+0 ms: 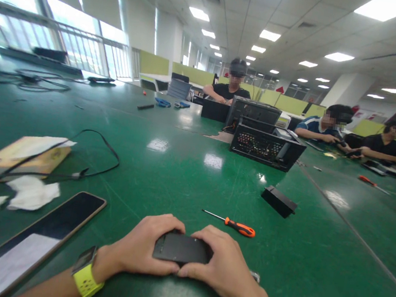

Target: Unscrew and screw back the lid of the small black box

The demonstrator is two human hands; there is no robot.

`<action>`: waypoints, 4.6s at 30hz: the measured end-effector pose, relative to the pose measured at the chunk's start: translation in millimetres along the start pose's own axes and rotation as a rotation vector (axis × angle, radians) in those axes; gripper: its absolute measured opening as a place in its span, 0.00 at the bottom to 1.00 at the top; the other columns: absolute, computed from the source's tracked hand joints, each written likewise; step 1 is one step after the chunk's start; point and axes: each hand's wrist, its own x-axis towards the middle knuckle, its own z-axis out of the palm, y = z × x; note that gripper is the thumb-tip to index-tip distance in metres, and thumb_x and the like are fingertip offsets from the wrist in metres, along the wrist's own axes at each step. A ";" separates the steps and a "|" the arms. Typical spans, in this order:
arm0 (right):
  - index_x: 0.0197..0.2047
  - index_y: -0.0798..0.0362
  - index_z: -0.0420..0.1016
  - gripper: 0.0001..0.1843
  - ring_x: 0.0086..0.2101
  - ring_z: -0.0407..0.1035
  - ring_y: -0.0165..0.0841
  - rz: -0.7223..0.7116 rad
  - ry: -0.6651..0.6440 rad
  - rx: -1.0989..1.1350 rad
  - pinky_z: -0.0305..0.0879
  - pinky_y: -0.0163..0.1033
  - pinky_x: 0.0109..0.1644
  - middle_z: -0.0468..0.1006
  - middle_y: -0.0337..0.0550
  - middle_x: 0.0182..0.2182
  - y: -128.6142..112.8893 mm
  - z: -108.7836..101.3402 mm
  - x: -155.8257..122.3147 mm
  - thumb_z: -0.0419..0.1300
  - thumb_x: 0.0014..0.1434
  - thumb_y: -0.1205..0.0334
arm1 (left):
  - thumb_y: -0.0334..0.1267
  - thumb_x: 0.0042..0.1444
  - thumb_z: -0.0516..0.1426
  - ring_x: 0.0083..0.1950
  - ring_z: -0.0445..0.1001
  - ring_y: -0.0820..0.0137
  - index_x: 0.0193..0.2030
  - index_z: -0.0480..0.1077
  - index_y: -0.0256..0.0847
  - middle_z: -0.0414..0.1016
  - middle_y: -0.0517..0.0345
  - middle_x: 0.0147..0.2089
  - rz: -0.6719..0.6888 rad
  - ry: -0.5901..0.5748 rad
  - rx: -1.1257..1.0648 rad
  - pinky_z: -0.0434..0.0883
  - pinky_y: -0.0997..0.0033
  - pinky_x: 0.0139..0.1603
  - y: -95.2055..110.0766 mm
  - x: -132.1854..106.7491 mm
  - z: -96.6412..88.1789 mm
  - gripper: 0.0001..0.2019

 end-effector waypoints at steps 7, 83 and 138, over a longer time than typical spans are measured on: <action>0.48 0.49 0.78 0.26 0.40 0.73 0.39 0.029 0.007 -0.058 0.65 0.40 0.43 0.80 0.43 0.41 -2.3 -2.2 -5.8 0.70 0.49 0.47 | 0.49 0.44 0.67 0.39 0.76 0.62 0.44 0.72 0.42 0.78 0.56 0.39 -0.004 0.013 -0.037 0.70 0.67 0.39 -2.3 -0.4 -1.5 0.22; 0.66 0.61 0.60 0.45 0.63 0.56 0.49 0.506 0.941 -0.615 0.53 0.50 0.65 0.62 0.58 0.64 211.3 -104.1 -24.3 0.51 0.55 0.37 | 0.35 0.60 0.59 0.43 0.73 0.62 0.47 0.72 0.40 0.75 0.51 0.43 0.083 0.255 0.067 0.73 0.61 0.43 -9.5 3.4 1.8 0.09; 0.42 0.50 0.80 0.20 0.27 0.65 0.31 0.100 0.072 0.011 0.60 0.36 0.30 0.75 0.39 0.28 41.8 -123.9 -4.2 0.57 0.61 0.43 | 0.42 0.53 0.65 0.41 0.73 0.61 0.44 0.74 0.40 0.75 0.52 0.41 0.018 0.200 0.144 0.73 0.62 0.40 -11.8 4.7 -8.1 0.14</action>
